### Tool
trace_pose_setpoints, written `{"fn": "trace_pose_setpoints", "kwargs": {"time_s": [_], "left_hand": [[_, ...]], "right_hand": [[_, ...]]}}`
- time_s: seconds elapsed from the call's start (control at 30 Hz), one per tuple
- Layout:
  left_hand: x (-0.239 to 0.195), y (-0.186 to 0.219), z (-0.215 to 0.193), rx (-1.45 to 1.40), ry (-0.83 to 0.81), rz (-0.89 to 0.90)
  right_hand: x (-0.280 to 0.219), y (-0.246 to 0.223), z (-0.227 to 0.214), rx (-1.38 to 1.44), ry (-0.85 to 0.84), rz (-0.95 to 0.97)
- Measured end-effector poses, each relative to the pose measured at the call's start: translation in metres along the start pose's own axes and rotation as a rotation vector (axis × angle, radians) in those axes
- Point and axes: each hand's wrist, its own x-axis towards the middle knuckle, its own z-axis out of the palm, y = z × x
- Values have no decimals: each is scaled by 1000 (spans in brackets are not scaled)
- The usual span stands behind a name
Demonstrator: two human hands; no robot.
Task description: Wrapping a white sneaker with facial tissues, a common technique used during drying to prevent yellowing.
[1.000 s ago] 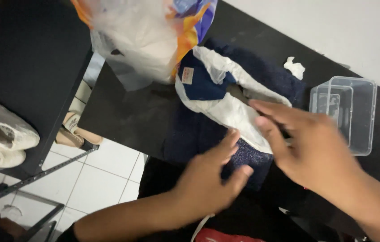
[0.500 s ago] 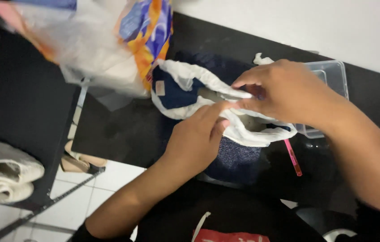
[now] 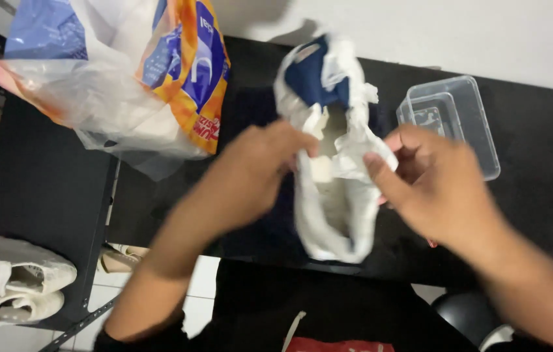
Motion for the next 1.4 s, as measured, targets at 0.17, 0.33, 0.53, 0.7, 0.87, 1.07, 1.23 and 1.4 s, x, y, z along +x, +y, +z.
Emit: {"fn": "trace_pose_setpoints", "kwargs": {"time_s": [0.17,0.33,0.53,0.7,0.87,1.07,1.23,1.4], "left_hand": [[25,-15,-30,183,-117,158],[31,-31,-18,298,-265,206],[12,23,-1,23,-188,196],[14,69,37,234,-129,-286],[49,68,27,21,-349,-505],[59,65,35,-180,-358,-588],[52,51,43,-255,-349,-630],[57,46,22,-108,-431,-364]], "right_hand": [[-22,-2,58,593,266,42],[-20,16,94,779,351,175],[-40,47,86,705,263,-14],[-46,59,93,617,394,14],[-43,73,104,548,527,-104],[-39,67,100,479,519,-150],[-49,52,115,724,353,-154],[-61,25,115,1016,49,-234]]}}
